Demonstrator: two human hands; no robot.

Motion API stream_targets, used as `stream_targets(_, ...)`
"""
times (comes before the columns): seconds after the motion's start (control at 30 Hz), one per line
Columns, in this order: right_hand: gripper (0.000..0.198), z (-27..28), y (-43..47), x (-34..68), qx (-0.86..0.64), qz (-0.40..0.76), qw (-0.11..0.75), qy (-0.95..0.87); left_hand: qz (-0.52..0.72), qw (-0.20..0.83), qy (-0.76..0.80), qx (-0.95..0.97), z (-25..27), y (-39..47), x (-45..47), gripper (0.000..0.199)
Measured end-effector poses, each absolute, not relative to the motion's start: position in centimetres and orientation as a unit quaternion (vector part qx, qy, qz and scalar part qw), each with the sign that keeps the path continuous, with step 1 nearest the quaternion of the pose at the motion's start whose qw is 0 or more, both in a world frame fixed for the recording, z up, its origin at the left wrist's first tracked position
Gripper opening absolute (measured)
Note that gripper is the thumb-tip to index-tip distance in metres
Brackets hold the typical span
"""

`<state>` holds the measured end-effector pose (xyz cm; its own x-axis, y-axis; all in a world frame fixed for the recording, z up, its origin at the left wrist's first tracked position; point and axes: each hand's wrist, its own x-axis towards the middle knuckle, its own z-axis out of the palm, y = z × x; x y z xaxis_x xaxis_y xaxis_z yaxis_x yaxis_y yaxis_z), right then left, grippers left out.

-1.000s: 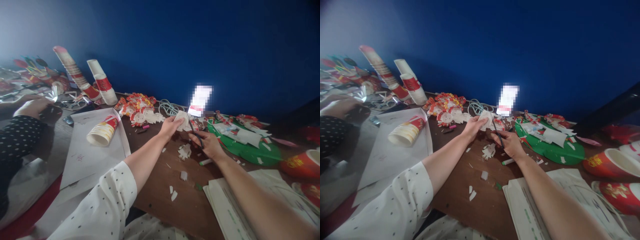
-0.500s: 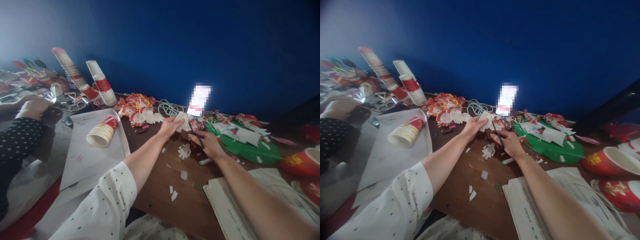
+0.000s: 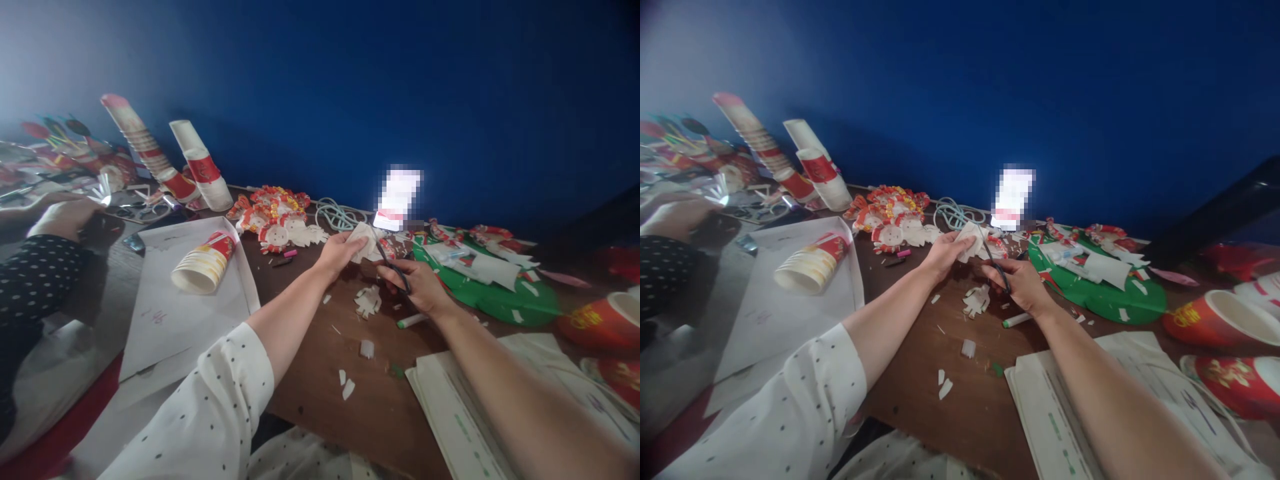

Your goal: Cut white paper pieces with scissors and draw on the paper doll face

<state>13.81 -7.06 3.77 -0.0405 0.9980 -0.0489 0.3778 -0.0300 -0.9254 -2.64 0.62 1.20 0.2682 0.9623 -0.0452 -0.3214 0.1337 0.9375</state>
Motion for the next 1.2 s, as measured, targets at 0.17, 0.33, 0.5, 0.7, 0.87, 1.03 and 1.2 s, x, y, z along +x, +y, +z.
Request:
stream_targets(0.17,0.046,3.3,-6.8,14.4,-0.570,0.416,0.359,-0.611,0.485,0.666,0.359,0.438,1.2,0.6,-2.6,0.029)
stream_targets(0.33,0.046,2.6,-6.5,15.0,-0.565,0.415,0.356,-0.618,0.490,0.668,0.349,0.439,1.2,0.6,-2.6,0.030)
stream_targets(0.5,0.046,2.7,-6.4,15.1,-0.566,0.415,0.348,-0.622,0.484,0.667,0.357,0.440,1.2,0.7,-2.6,0.031)
stream_targets(0.7,0.044,3.3,-6.6,14.9,-0.575,0.406,0.338,-0.624,0.479,0.643,0.369,0.469,1.0,0.7,-2.7,0.033)
stream_targets(0.87,0.045,3.0,-6.6,15.0,-0.562,0.434,0.344,-0.614,0.473,0.618,0.389,0.493,0.9,0.7,-2.8,0.039)
stream_targets(1.03,0.045,3.1,-6.7,14.9,-0.570,0.429,0.339,-0.613,0.470,0.607,0.390,0.508,0.7,0.9,-2.9,0.038)
stream_targets(1.2,0.047,3.3,-6.7,14.8,-0.568,0.435,0.340,-0.611,0.471,0.603,0.393,0.510,0.6,0.9,-2.8,0.036)
